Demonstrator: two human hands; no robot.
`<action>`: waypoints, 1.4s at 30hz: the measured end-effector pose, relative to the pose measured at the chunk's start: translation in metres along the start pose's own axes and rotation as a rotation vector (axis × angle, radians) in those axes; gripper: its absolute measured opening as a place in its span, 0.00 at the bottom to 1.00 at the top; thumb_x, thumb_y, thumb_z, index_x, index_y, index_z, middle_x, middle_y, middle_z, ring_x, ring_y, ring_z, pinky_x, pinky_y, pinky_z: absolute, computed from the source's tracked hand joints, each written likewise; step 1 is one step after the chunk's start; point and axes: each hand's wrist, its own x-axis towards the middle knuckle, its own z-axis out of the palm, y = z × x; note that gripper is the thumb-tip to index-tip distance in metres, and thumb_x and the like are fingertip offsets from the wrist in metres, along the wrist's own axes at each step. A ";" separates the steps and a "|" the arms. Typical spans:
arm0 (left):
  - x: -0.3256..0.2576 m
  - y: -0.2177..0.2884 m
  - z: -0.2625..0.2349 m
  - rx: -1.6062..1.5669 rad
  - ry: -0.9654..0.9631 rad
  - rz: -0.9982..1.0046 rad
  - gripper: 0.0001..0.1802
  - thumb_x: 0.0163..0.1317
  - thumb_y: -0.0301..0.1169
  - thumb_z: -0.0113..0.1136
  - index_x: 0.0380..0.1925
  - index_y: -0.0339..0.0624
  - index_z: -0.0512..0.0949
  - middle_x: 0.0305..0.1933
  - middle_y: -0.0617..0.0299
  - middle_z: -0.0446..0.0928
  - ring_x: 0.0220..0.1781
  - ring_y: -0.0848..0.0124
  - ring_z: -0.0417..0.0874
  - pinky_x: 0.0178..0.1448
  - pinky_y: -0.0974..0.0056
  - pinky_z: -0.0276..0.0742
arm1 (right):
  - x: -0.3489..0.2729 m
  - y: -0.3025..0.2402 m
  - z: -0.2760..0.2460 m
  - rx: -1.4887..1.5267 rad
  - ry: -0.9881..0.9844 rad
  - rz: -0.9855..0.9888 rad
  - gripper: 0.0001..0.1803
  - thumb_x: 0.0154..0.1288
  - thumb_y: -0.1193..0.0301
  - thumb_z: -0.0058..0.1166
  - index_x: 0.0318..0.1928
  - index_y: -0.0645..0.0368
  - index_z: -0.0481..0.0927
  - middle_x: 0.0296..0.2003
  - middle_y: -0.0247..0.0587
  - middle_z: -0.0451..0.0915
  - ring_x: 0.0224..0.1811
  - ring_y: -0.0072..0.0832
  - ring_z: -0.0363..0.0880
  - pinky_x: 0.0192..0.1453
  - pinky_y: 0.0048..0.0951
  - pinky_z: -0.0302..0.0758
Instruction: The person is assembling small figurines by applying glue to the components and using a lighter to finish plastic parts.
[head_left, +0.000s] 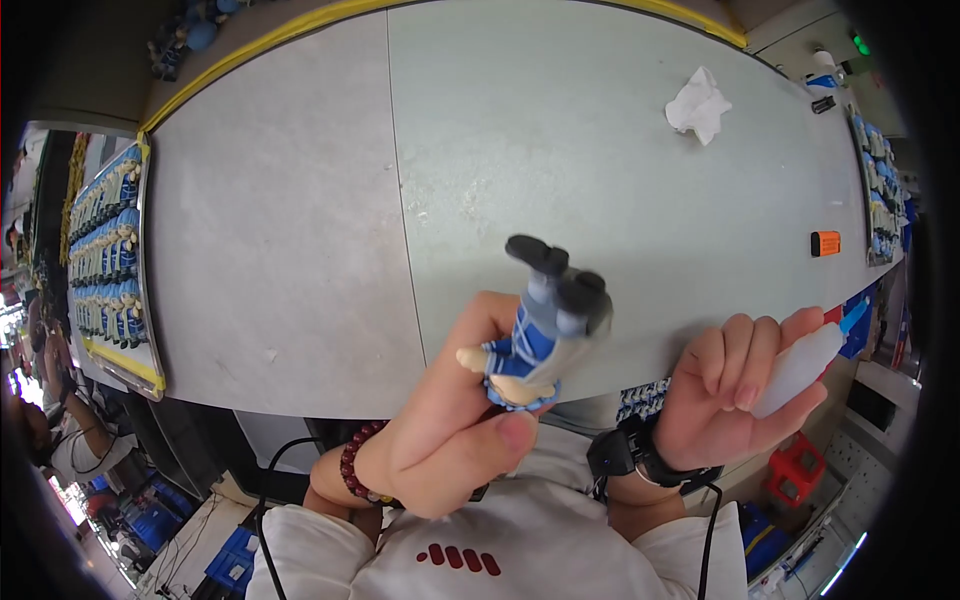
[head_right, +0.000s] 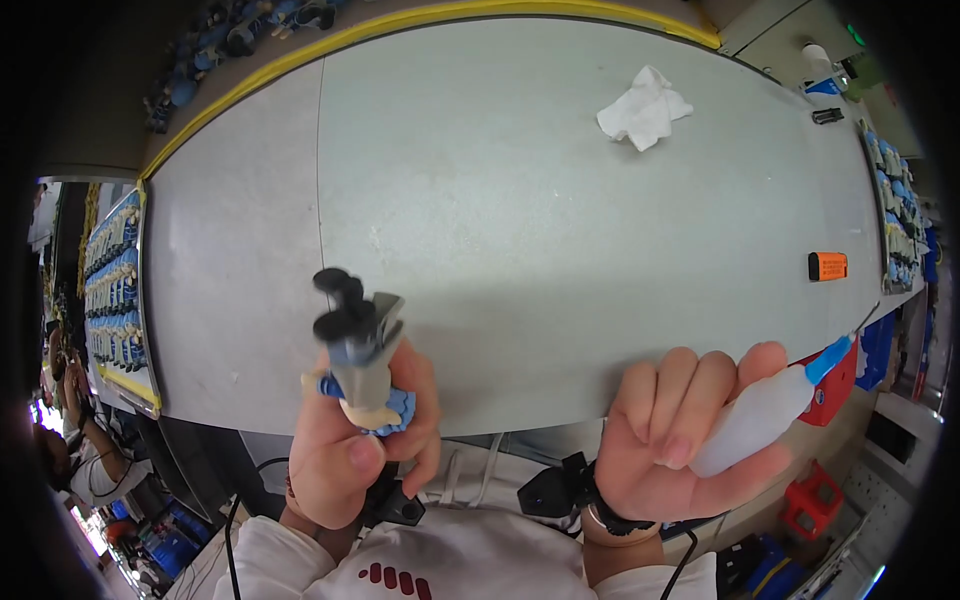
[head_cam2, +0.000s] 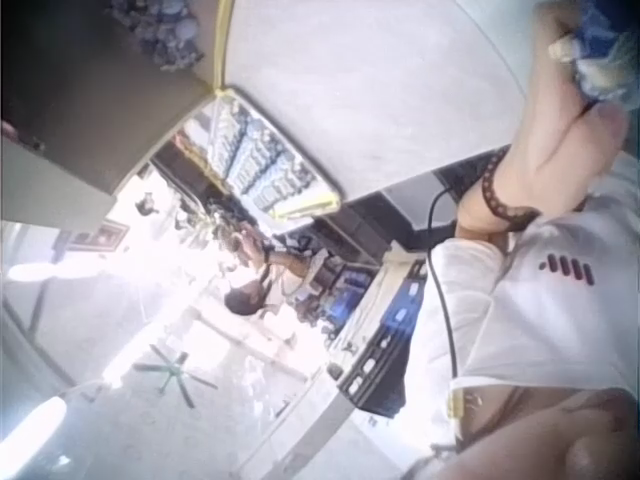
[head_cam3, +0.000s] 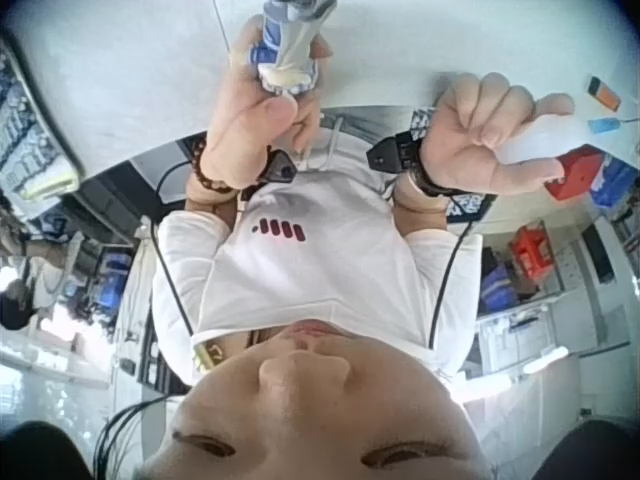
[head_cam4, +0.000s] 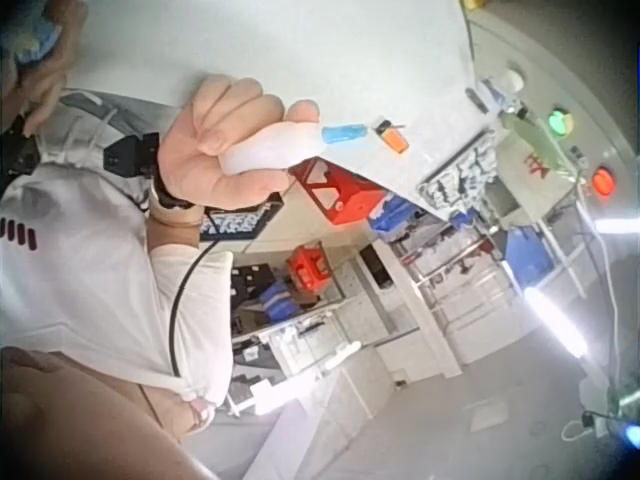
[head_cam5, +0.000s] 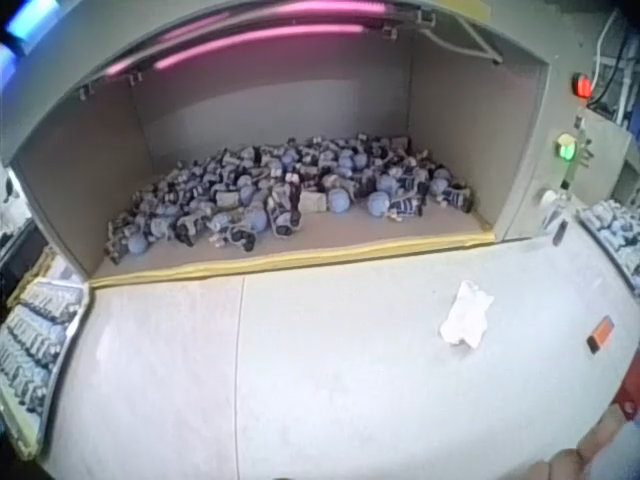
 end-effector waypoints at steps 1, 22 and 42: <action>0.000 0.000 0.000 0.006 0.009 0.007 0.32 0.43 0.45 0.64 0.39 0.36 0.62 0.23 0.62 0.62 0.18 0.78 0.63 0.15 0.72 0.64 | 0.000 0.001 -0.001 0.000 0.000 0.001 0.32 0.64 0.51 0.40 0.61 0.60 0.58 0.17 0.30 0.63 0.19 0.16 0.54 0.23 0.18 0.54; -0.002 -0.015 -0.025 0.088 -0.401 0.329 0.27 0.55 0.21 0.55 0.52 0.29 0.55 0.49 0.53 0.66 0.48 0.72 0.70 0.53 0.68 0.64 | -0.010 0.012 0.011 -0.311 -0.191 -0.086 0.26 0.61 0.47 0.41 0.40 0.60 0.73 0.23 0.32 0.62 0.21 0.18 0.57 0.18 0.19 0.58; -0.001 -0.010 -0.022 0.180 -0.382 0.333 0.27 0.54 0.26 0.60 0.49 0.29 0.59 0.45 0.53 0.71 0.45 0.75 0.73 0.50 0.71 0.66 | -0.013 0.014 0.007 -0.428 -0.251 -0.145 0.29 0.60 0.48 0.45 0.36 0.69 0.72 0.27 0.42 0.70 0.22 0.25 0.66 0.17 0.23 0.68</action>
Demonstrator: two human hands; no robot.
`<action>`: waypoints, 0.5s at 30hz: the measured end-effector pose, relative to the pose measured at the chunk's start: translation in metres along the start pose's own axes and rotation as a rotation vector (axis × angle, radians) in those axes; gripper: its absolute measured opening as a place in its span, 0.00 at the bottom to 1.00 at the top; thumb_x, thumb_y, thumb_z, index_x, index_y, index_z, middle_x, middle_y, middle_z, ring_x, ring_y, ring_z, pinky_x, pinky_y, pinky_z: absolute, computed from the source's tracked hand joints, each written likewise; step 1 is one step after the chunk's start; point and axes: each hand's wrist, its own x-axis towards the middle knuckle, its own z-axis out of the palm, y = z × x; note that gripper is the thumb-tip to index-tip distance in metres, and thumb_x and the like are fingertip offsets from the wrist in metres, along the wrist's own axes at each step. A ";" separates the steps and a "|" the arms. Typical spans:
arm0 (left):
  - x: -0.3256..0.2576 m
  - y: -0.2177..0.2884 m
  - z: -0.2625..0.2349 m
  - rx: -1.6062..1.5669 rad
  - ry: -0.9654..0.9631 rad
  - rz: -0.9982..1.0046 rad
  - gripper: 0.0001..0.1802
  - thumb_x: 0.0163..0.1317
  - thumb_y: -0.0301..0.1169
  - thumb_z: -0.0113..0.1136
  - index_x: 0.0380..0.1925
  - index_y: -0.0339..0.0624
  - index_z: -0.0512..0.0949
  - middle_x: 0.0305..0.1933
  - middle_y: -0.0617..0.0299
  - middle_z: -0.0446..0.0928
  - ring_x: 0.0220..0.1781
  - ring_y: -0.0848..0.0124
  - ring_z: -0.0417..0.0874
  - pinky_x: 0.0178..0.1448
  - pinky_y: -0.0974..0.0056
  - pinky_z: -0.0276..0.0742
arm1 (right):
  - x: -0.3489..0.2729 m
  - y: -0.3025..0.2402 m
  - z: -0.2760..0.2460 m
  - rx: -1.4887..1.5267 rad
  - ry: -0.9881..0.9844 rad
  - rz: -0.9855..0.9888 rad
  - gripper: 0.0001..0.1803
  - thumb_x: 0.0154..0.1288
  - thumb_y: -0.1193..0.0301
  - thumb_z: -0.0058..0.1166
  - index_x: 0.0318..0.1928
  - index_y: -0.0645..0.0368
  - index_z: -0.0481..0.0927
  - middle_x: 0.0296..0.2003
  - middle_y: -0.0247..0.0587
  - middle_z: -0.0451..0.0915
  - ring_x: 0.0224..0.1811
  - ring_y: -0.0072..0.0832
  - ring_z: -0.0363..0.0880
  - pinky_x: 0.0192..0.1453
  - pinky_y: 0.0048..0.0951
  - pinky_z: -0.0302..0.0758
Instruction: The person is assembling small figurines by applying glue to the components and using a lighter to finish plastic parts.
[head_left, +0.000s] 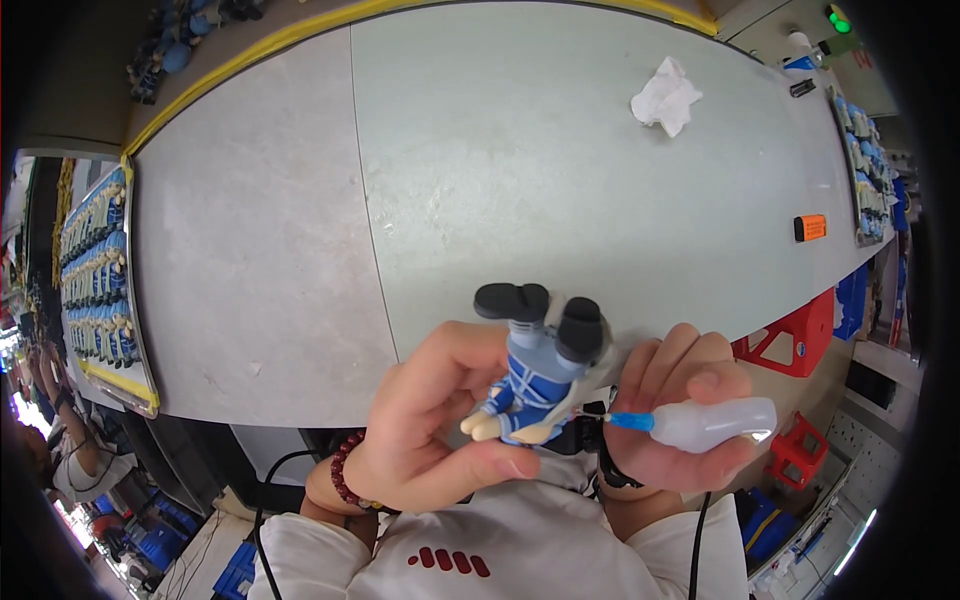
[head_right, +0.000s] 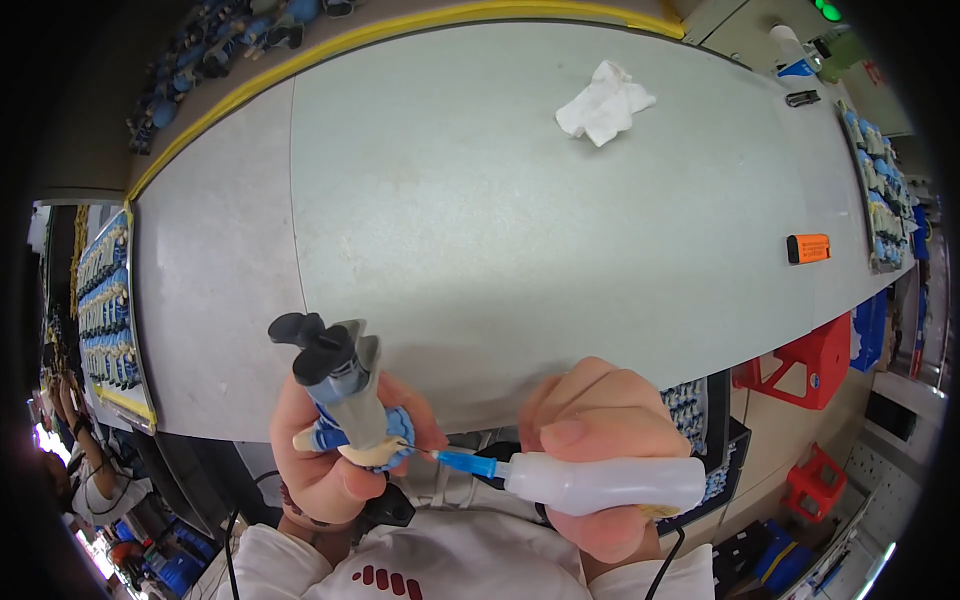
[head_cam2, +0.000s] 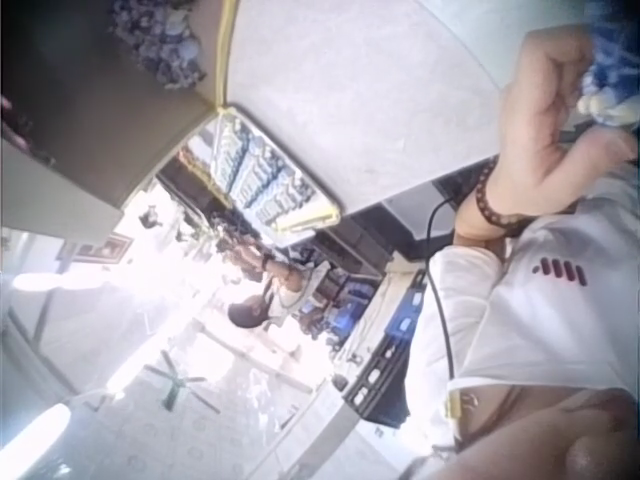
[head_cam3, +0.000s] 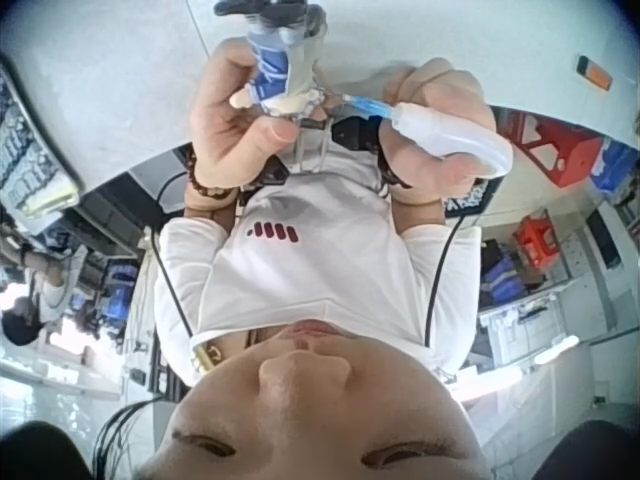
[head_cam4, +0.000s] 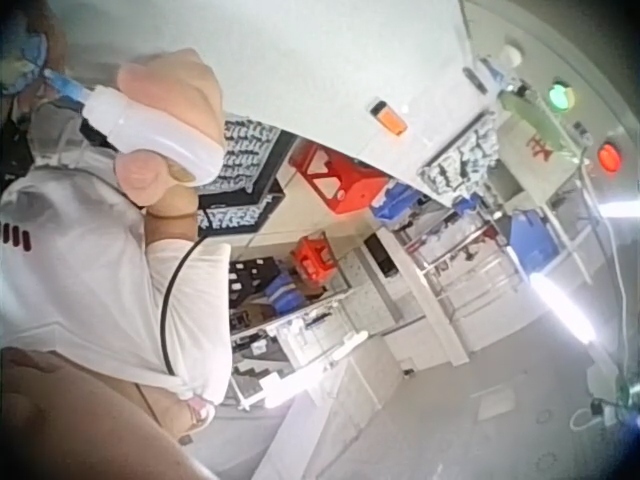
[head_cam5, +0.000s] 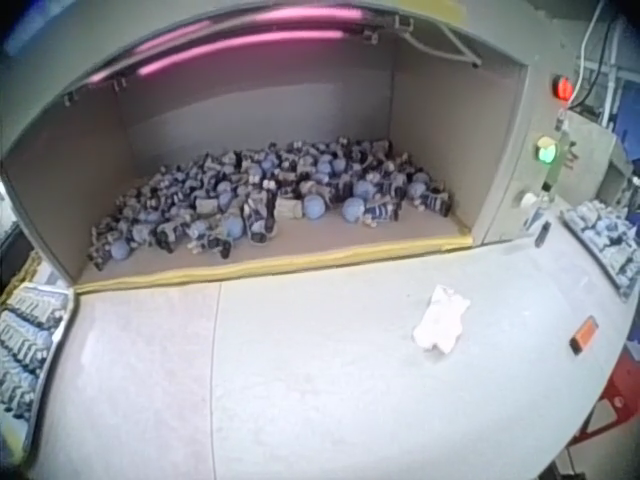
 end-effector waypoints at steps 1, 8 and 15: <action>0.001 0.000 0.000 -0.023 -0.013 0.019 0.26 0.54 0.26 0.59 0.49 0.29 0.59 0.45 0.52 0.71 0.46 0.73 0.73 0.50 0.70 0.67 | 0.001 -0.001 0.000 -0.021 -0.013 0.024 0.27 0.61 0.49 0.42 0.37 0.65 0.71 0.26 0.37 0.67 0.23 0.22 0.62 0.18 0.21 0.64; 0.003 0.002 -0.001 -0.056 -0.008 -0.022 0.25 0.57 0.28 0.57 0.50 0.29 0.58 0.45 0.50 0.72 0.48 0.68 0.75 0.51 0.65 0.68 | 0.004 -0.004 -0.002 -0.054 -0.007 0.021 0.25 0.63 0.50 0.39 0.37 0.62 0.71 0.25 0.34 0.64 0.23 0.20 0.59 0.18 0.19 0.59; 0.002 0.003 0.001 -0.127 0.033 0.001 0.23 0.57 0.28 0.56 0.48 0.32 0.59 0.44 0.51 0.71 0.47 0.66 0.75 0.50 0.64 0.69 | 0.013 -0.008 -0.003 -0.077 0.074 0.025 0.25 0.62 0.51 0.40 0.38 0.64 0.71 0.24 0.34 0.64 0.23 0.20 0.60 0.18 0.20 0.60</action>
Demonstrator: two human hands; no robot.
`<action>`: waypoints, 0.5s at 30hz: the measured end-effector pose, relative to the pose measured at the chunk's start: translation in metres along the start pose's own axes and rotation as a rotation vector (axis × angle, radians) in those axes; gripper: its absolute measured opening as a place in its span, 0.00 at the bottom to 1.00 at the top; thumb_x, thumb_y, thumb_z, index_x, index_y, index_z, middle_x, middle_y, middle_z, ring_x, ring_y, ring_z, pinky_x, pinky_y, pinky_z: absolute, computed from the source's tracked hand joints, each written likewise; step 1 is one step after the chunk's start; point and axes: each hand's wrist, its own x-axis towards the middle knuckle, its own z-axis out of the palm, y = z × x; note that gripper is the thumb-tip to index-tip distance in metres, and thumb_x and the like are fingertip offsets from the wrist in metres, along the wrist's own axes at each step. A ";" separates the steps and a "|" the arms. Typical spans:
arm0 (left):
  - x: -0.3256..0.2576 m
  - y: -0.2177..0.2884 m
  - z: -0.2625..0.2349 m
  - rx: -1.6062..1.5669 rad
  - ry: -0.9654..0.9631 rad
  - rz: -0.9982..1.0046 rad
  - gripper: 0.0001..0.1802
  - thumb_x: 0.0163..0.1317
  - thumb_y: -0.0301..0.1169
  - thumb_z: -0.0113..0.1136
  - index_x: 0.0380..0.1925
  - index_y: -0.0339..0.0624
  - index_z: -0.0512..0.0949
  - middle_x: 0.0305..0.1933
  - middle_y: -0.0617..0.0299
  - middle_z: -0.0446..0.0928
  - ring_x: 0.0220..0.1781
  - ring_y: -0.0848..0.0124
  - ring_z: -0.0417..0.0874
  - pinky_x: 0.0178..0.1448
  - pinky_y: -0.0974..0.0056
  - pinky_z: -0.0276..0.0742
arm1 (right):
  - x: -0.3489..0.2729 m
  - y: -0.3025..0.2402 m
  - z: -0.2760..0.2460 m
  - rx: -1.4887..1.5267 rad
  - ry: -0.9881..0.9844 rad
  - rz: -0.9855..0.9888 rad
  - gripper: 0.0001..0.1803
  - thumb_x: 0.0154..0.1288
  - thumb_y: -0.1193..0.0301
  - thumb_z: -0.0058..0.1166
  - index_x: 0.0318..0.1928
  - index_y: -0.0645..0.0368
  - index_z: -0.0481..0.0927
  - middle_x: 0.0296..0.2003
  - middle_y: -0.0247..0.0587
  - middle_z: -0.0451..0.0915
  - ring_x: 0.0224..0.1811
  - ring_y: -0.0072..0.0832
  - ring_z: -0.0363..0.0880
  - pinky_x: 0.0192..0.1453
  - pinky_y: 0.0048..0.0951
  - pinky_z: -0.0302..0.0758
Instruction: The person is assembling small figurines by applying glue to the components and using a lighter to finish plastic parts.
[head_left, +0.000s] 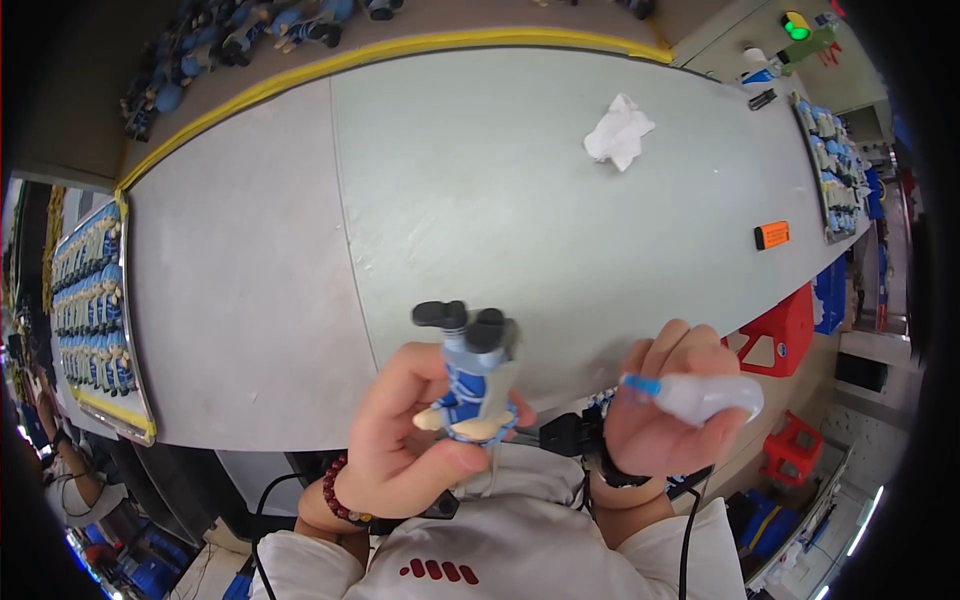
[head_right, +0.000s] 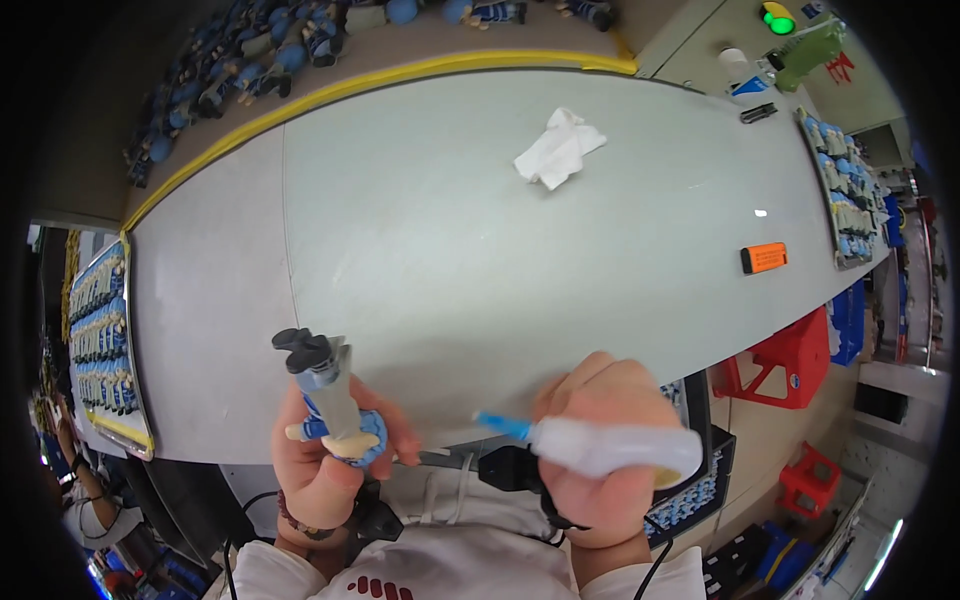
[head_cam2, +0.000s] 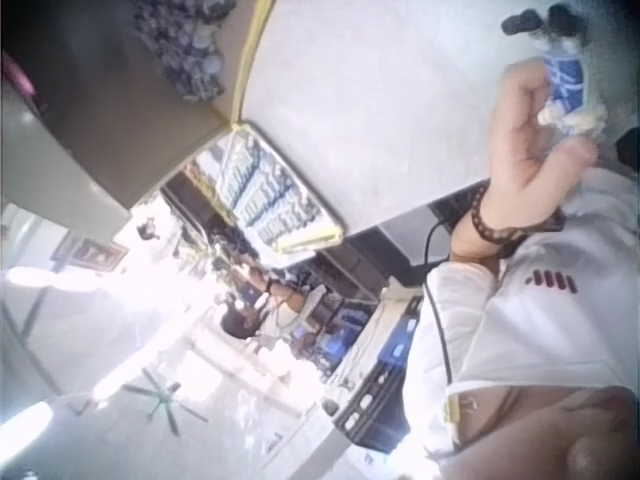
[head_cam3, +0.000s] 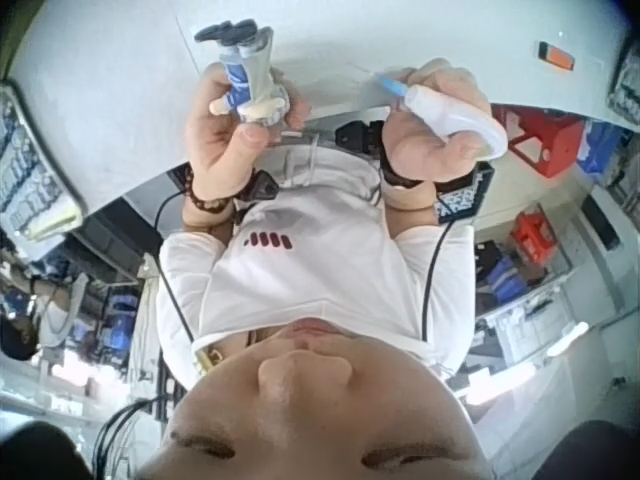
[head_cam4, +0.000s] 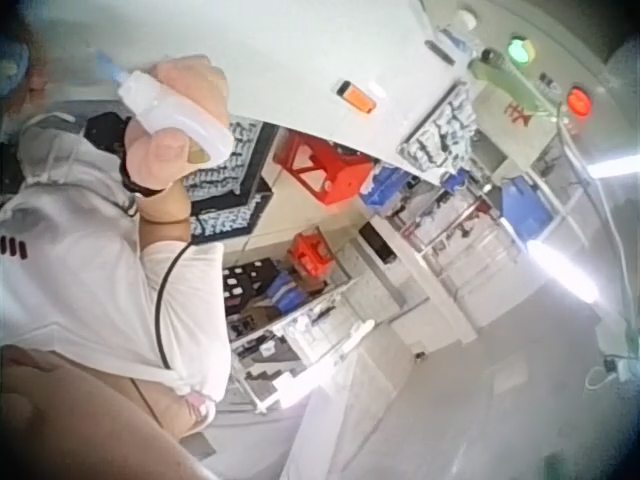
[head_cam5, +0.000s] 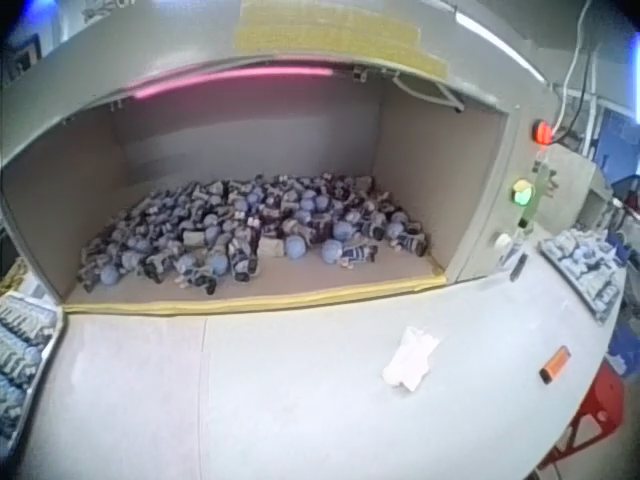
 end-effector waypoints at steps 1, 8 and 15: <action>0.000 0.001 -0.002 -0.003 0.016 -0.013 0.22 0.57 0.28 0.56 0.48 0.33 0.59 0.43 0.51 0.72 0.46 0.66 0.75 0.49 0.64 0.70 | 0.004 -0.002 -0.005 -0.075 0.076 0.012 0.25 0.62 0.51 0.41 0.41 0.65 0.71 0.24 0.35 0.65 0.24 0.20 0.62 0.19 0.20 0.61; -0.001 0.001 -0.001 0.053 0.027 -0.047 0.21 0.57 0.31 0.56 0.46 0.34 0.61 0.38 0.51 0.72 0.43 0.66 0.76 0.42 0.65 0.73 | 0.069 -0.042 -0.035 -0.844 -0.046 0.162 0.15 0.55 0.71 0.54 0.43 0.65 0.76 0.30 0.42 0.77 0.31 0.24 0.75 0.33 0.20 0.70; 0.002 0.004 0.008 0.117 0.104 -0.050 0.24 0.55 0.38 0.57 0.45 0.35 0.62 0.35 0.49 0.73 0.33 0.71 0.74 0.38 0.68 0.72 | 0.118 -0.039 -0.035 -1.370 -0.538 0.238 0.14 0.52 0.72 0.56 0.40 0.65 0.77 0.30 0.47 0.79 0.30 0.28 0.78 0.36 0.23 0.71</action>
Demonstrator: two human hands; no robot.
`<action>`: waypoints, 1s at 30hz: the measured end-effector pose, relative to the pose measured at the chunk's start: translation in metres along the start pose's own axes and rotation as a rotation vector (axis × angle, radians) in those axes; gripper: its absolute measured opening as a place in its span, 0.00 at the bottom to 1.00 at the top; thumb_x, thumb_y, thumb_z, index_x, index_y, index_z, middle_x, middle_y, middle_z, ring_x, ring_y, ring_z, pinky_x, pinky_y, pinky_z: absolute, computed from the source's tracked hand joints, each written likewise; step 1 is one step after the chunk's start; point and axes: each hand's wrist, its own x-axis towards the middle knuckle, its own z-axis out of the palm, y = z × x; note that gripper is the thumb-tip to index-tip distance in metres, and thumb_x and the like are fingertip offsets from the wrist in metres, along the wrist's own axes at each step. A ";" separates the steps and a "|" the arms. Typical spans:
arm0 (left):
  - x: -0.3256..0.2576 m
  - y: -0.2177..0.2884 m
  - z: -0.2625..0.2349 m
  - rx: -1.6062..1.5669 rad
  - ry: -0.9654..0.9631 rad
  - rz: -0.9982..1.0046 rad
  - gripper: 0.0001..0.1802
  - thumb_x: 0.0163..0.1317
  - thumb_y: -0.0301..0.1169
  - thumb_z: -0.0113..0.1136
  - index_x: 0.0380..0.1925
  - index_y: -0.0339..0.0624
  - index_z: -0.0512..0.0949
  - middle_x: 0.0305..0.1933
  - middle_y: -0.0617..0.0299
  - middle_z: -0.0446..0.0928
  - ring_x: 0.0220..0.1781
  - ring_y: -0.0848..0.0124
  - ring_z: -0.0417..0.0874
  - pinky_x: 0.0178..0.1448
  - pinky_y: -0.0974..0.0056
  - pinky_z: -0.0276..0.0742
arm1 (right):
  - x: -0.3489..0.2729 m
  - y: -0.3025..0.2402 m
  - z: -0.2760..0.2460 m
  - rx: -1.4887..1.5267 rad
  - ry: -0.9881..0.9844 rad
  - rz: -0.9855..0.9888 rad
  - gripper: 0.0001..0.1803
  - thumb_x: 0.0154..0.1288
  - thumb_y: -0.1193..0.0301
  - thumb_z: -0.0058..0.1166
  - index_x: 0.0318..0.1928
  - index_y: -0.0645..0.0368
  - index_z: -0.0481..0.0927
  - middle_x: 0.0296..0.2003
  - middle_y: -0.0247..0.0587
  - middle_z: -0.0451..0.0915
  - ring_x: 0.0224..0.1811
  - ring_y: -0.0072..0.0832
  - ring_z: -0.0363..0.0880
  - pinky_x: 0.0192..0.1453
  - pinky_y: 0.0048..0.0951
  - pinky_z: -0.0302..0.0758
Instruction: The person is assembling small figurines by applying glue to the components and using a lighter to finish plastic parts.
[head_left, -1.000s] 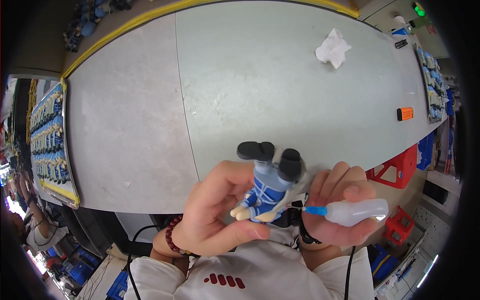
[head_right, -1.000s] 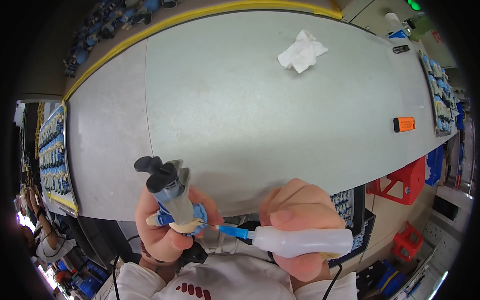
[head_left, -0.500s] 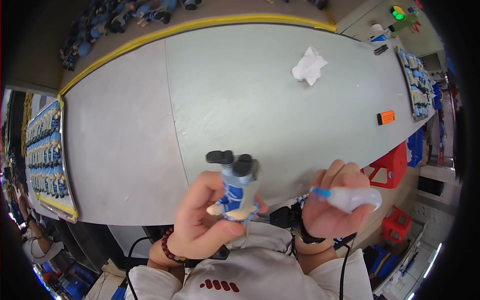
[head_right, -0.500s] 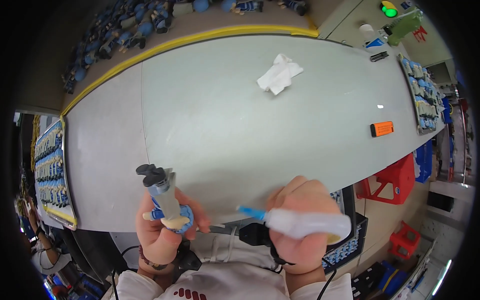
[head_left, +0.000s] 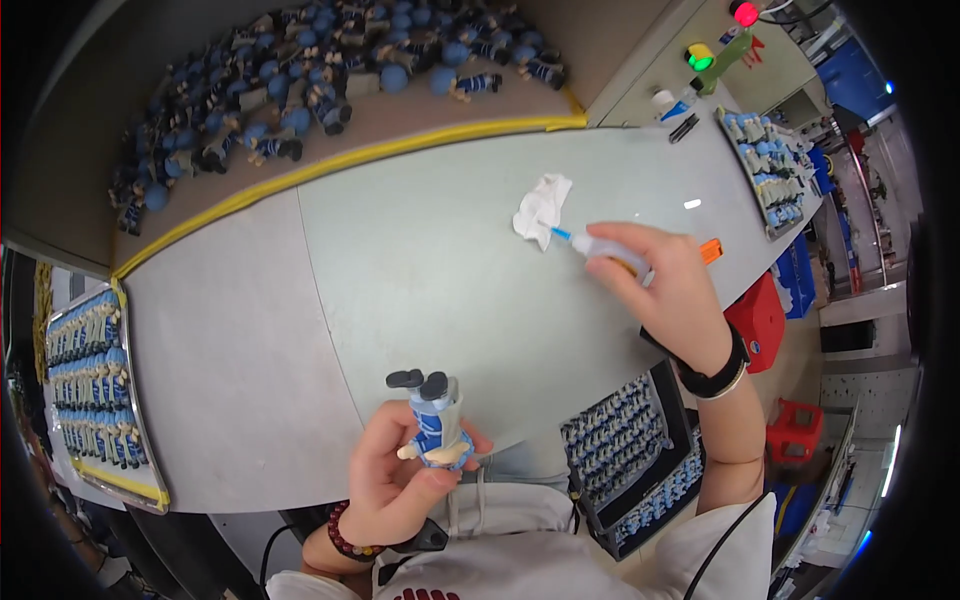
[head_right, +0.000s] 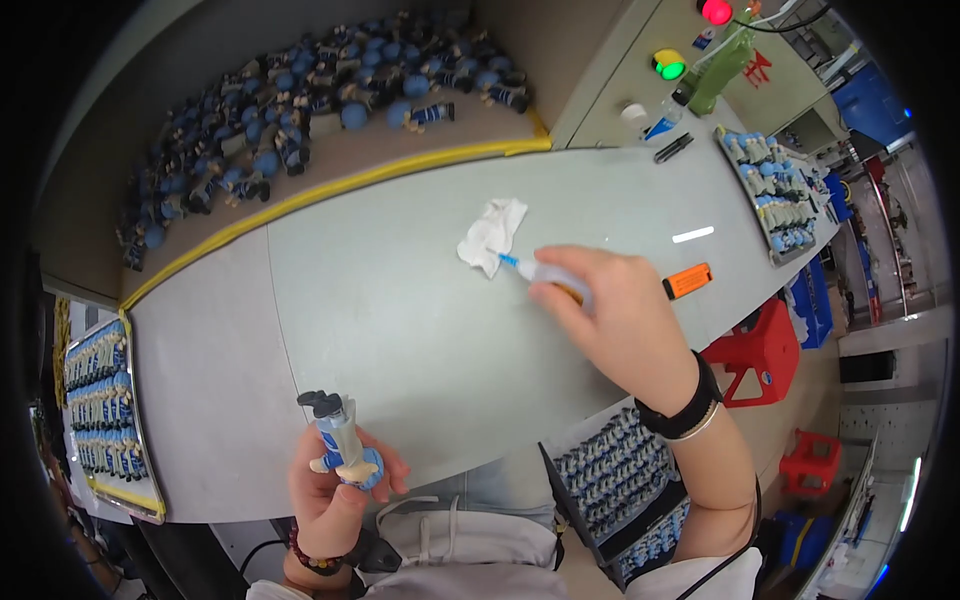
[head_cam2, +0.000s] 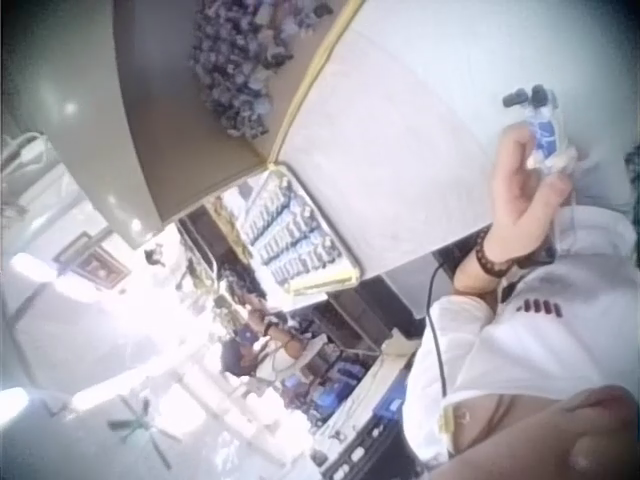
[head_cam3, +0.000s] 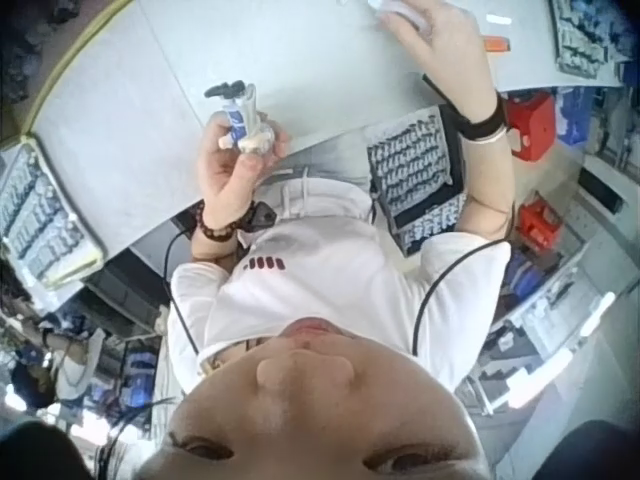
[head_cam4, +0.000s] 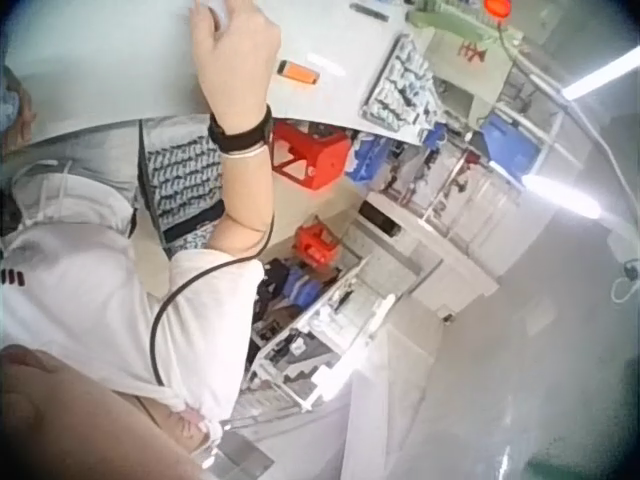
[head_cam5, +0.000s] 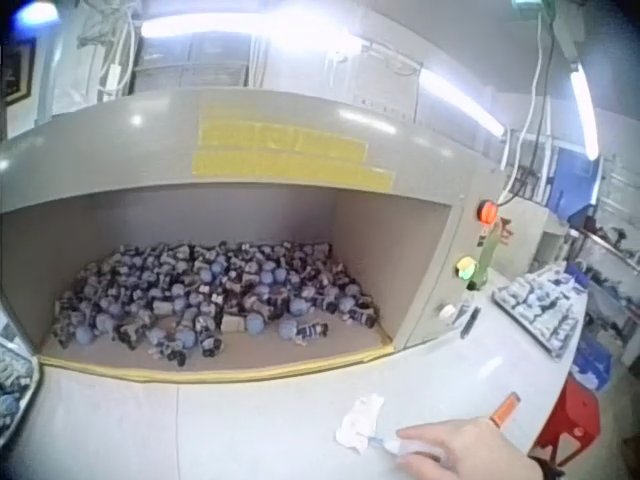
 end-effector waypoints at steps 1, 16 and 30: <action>0.002 -0.001 0.003 0.072 0.099 -0.004 0.28 0.53 0.46 0.59 0.43 0.35 0.63 0.30 0.49 0.74 0.25 0.73 0.74 0.31 0.69 0.71 | 0.000 0.006 0.003 0.011 0.068 -0.095 0.14 0.52 0.71 0.55 0.39 0.65 0.77 0.29 0.48 0.79 0.27 0.32 0.78 0.34 0.25 0.72; -0.002 -0.002 -0.002 0.112 0.050 -0.027 0.22 0.54 0.41 0.58 0.40 0.37 0.64 0.36 0.55 0.71 0.34 0.70 0.75 0.37 0.66 0.72 | -0.005 0.008 -0.004 0.147 0.012 -0.034 0.15 0.50 0.71 0.55 0.40 0.63 0.76 0.29 0.48 0.79 0.27 0.38 0.77 0.32 0.28 0.72; -0.002 -0.003 0.000 0.076 0.064 -0.008 0.20 0.55 0.38 0.56 0.40 0.36 0.64 0.39 0.56 0.70 0.37 0.72 0.74 0.41 0.63 0.75 | -0.004 0.009 -0.015 0.020 0.077 -0.169 0.14 0.51 0.73 0.52 0.41 0.65 0.75 0.29 0.48 0.74 0.33 0.43 0.72 0.39 0.35 0.69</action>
